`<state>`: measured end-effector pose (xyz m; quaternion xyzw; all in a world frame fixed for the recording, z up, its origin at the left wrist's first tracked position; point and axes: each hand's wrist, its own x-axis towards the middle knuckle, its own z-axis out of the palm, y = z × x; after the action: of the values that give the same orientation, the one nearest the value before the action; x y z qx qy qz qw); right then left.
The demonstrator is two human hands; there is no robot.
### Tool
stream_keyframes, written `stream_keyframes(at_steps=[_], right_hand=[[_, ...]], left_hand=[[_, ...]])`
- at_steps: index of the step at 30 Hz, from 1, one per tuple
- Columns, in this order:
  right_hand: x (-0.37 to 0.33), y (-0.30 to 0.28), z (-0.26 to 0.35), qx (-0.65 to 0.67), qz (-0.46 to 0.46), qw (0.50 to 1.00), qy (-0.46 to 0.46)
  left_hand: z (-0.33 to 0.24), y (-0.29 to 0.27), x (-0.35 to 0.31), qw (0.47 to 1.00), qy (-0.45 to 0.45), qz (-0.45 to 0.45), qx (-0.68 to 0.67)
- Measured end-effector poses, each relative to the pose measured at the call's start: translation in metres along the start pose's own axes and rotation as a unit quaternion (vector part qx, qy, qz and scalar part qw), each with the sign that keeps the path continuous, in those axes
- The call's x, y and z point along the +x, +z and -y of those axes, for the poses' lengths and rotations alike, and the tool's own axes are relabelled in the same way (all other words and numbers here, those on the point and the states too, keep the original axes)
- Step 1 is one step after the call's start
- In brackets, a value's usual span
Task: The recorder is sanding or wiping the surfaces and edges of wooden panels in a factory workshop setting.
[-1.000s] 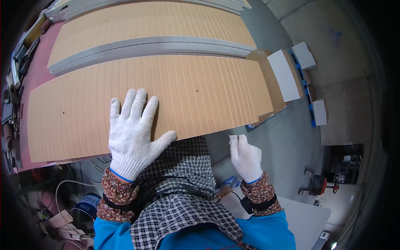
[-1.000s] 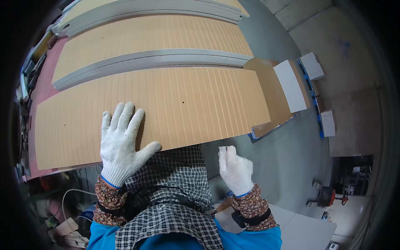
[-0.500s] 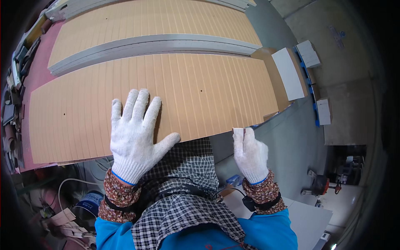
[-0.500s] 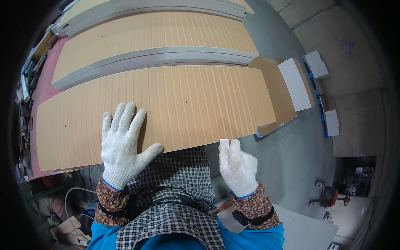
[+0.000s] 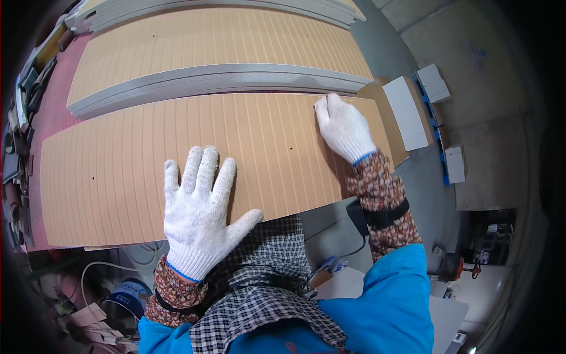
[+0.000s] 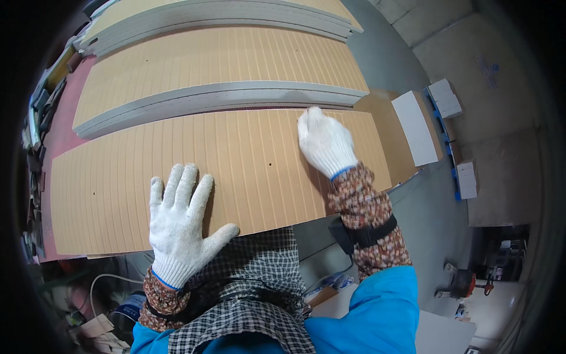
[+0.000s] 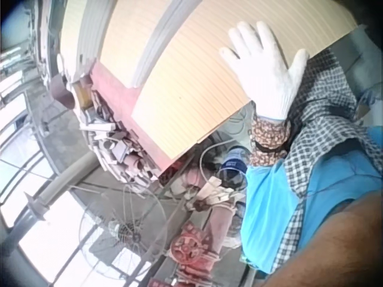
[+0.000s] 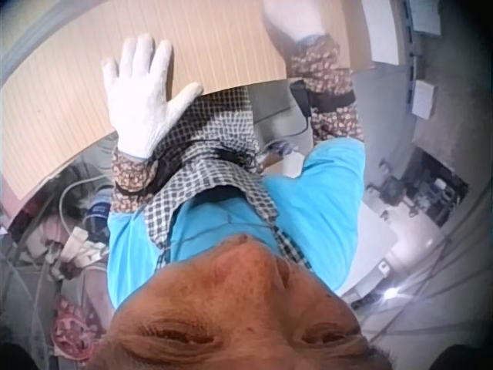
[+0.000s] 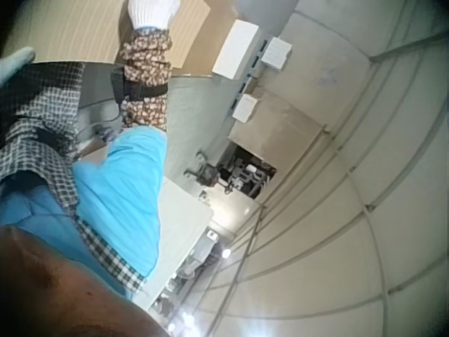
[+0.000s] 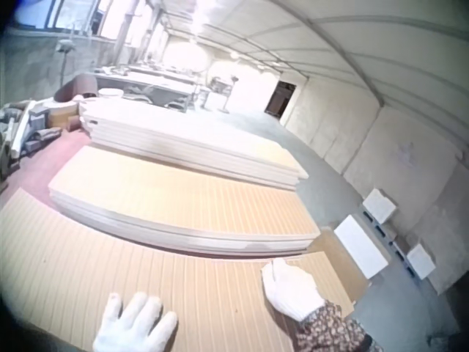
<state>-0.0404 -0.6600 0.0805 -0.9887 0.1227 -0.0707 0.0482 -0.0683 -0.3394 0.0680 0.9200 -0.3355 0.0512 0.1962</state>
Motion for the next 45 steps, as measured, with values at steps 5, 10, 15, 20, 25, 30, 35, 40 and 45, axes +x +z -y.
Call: stream_keyframes(at_steps=[5,10,15,20,25,30,35,40,45], right_hand=[[0.053,0.004,-0.001,-0.027,0.001,0.999,-0.031],[0.044,-0.002,0.011,-0.024,0.024,0.999,0.013],[-0.027,-0.006,0.007,-0.011,0.020,1.000,0.018],[-0.123,-0.021,0.018,0.005,0.030,0.999,0.016],[-0.195,-0.029,0.026,-0.085,0.060,0.995,0.001],[-0.215,-0.017,0.027,0.030,0.071,0.992,0.101],[-0.196,-0.031,0.044,0.036,0.039,0.996,0.068],[-0.196,-0.027,0.040,0.002,0.040,0.998,0.038],[-0.180,-0.030,0.041,-0.037,0.034,0.999,-0.003]], left_hand=[[0.001,-0.004,0.000,1.000,-0.001,-0.004,-0.006],[0.004,0.000,-0.001,1.000,-0.001,-0.016,-0.006],[0.004,0.004,-0.001,1.000,0.001,-0.015,-0.007],[0.005,0.001,-0.002,1.000,0.002,-0.005,0.010],[0.004,0.006,-0.003,1.000,-0.001,-0.007,0.016],[0.004,0.002,0.002,1.000,0.004,-0.001,0.007],[0.004,0.005,-0.002,1.000,0.003,-0.010,0.008],[0.004,0.004,0.000,1.000,0.004,-0.006,0.010],[0.002,0.000,-0.002,1.000,0.003,-0.012,0.007]])
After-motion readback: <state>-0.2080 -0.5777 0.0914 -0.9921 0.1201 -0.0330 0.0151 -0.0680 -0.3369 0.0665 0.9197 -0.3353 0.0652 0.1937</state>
